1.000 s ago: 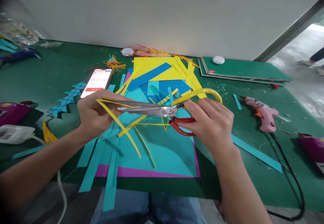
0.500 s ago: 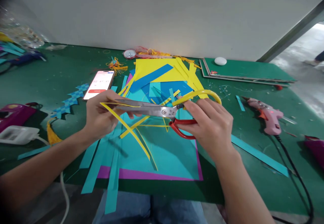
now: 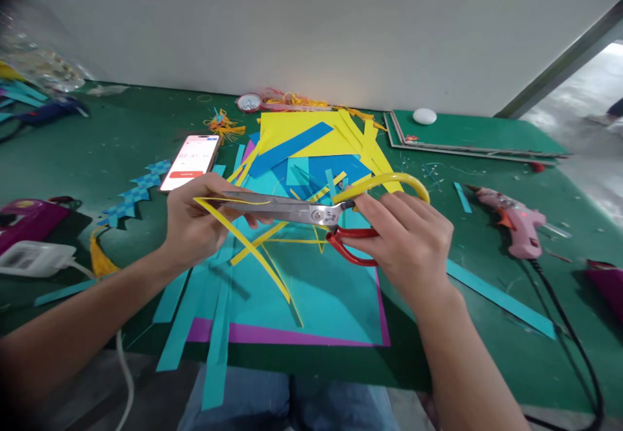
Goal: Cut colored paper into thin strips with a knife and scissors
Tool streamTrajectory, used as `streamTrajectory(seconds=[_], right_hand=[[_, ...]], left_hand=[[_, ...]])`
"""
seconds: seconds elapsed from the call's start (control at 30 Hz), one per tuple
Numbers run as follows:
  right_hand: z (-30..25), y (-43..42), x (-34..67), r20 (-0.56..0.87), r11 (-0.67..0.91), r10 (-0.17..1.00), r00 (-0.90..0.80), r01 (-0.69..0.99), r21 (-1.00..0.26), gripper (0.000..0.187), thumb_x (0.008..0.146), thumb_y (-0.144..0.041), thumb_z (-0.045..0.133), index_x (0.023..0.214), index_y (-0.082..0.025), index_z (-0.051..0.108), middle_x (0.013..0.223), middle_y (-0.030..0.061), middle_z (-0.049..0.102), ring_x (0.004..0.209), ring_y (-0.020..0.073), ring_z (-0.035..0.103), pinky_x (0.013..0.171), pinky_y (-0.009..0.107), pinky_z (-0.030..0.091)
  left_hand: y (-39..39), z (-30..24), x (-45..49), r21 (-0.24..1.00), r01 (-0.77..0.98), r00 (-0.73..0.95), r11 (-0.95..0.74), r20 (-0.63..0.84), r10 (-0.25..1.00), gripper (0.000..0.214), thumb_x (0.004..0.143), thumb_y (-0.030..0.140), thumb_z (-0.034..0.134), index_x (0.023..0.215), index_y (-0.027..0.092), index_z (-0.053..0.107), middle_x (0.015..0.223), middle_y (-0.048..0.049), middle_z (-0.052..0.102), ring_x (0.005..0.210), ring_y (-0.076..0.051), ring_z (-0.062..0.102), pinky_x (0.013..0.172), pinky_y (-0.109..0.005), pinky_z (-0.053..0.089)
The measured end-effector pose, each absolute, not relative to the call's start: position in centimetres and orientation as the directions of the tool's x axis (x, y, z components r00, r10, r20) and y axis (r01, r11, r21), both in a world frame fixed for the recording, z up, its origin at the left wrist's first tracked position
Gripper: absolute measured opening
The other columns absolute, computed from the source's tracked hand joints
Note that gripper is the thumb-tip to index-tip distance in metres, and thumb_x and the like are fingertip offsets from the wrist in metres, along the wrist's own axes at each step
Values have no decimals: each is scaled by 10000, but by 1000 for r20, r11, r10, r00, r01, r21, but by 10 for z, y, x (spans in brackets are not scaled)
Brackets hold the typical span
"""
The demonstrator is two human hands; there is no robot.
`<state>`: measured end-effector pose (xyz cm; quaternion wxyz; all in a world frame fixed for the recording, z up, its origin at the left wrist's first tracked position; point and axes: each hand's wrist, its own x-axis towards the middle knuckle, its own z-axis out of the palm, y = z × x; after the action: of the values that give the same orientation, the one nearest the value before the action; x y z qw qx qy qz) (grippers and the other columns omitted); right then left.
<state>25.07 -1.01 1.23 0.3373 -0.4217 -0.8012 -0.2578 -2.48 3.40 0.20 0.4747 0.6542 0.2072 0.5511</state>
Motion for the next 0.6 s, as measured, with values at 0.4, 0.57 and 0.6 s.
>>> streamTrajectory(seconds=[0.4,0.57,0.6], right_hand=[[14,-12,251,747,536,521,-413,839,90,285,844,-462,678,933,-192,705,660,42,641,604,203,609,565,328,437],[13,-12,251,778,563,467,-420,820,104,223,823,-368,721,903,-160,710,645,44,636,600,181,605,556,306,425],[14,-12,251,777,563,467,-423,820,108,236,814,-375,731,900,-156,708,641,44,633,598,181,604,552,308,423]], left_hand=[[34,1,-26,868,-233,285,-438,491,823,76,844,246,739,854,198,680,776,-39,768,693,-230,761,509,-281,595],[36,0,-25,835,-270,305,-480,547,780,36,863,204,713,875,186,685,778,-37,769,676,-208,760,520,-260,600],[36,1,-25,836,-265,305,-481,546,780,31,863,195,711,876,186,684,780,-37,771,675,-206,760,523,-259,600]])
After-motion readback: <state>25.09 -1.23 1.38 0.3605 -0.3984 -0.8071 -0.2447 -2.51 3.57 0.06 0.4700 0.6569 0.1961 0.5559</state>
